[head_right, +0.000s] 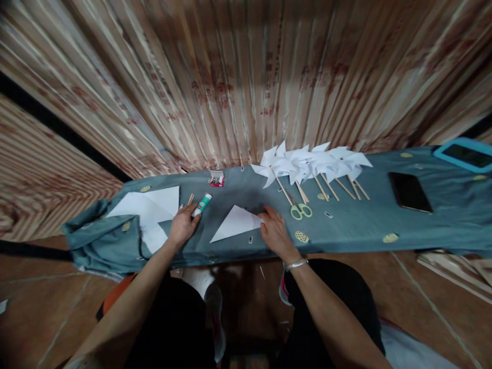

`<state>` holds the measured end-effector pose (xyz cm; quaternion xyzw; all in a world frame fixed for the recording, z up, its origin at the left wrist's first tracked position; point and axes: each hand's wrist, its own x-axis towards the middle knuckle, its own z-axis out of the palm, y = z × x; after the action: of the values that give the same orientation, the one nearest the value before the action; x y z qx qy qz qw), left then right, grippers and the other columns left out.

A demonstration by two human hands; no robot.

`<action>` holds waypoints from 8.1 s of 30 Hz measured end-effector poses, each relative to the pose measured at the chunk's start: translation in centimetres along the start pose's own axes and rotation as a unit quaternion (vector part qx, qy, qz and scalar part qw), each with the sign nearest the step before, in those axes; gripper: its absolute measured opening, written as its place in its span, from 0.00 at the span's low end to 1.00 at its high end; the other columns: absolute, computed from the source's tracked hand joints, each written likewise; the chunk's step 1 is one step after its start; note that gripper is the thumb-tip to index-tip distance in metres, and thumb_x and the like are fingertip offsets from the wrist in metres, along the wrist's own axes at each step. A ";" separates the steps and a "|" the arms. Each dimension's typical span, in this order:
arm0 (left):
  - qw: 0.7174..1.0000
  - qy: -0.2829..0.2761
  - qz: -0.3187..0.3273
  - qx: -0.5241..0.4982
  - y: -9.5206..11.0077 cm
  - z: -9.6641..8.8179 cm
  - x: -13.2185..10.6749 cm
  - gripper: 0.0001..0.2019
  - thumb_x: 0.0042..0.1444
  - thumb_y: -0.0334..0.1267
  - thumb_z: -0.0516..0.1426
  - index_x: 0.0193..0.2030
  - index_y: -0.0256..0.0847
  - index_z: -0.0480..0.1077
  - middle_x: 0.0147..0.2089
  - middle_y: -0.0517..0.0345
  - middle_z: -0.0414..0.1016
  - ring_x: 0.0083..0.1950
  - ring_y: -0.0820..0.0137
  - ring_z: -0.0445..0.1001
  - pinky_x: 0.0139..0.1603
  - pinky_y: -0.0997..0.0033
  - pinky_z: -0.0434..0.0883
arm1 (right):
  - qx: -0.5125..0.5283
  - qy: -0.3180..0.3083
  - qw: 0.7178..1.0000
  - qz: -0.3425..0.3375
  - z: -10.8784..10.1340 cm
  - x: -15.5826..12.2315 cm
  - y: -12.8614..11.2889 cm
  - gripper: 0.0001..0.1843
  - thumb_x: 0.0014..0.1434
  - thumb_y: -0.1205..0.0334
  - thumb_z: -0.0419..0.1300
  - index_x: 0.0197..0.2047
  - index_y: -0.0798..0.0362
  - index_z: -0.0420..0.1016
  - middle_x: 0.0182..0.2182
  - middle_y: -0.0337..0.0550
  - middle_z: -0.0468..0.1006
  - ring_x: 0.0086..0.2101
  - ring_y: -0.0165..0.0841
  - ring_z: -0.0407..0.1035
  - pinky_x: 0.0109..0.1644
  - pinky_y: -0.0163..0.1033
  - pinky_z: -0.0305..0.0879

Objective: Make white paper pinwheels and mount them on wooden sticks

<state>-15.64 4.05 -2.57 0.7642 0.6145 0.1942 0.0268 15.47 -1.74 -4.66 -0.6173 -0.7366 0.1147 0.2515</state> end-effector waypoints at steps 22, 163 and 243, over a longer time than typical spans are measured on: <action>0.975 -0.060 0.190 -0.093 8.5 1.8 -7.4 0.14 0.63 0.34 0.51 0.54 0.40 0.70 0.58 0.47 0.72 0.59 0.58 0.67 0.56 0.52 0.69 | 0.024 0.043 0.999 -0.013 0.7 0.9 1.0 0.23 0.52 0.78 0.48 0.48 0.57 0.74 0.55 0.56 0.71 0.56 0.41 0.65 0.63 0.50 0.60; 0.977 -0.089 0.187 0.045 12.0 2.9 -8.0 0.34 0.59 0.46 0.56 0.69 0.35 0.51 0.71 0.40 0.52 0.73 0.49 0.46 0.68 0.44 0.52 | 0.009 -0.034 0.999 0.021 -1.5 1.0 -1.4 0.09 0.56 0.60 0.61 0.26 0.52 0.77 0.46 0.50 0.78 0.46 0.40 0.71 0.56 0.45 0.61; 0.967 -0.132 0.206 0.075 10.3 2.0 -7.5 0.38 0.54 0.39 0.60 0.68 0.31 0.51 0.72 0.32 0.48 0.73 0.49 0.46 0.68 0.49 0.54 | -0.127 -0.043 0.958 -0.253 0.2 -4.4 -3.6 0.25 0.59 0.77 0.49 0.59 0.66 0.67 0.56 0.59 0.70 0.56 0.46 0.59 0.61 0.49 0.63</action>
<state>-6.69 -5.21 -3.49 0.8932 0.4472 0.0463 0.0103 12.77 -6.68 -4.12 -0.4320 -0.8874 -0.0206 0.1597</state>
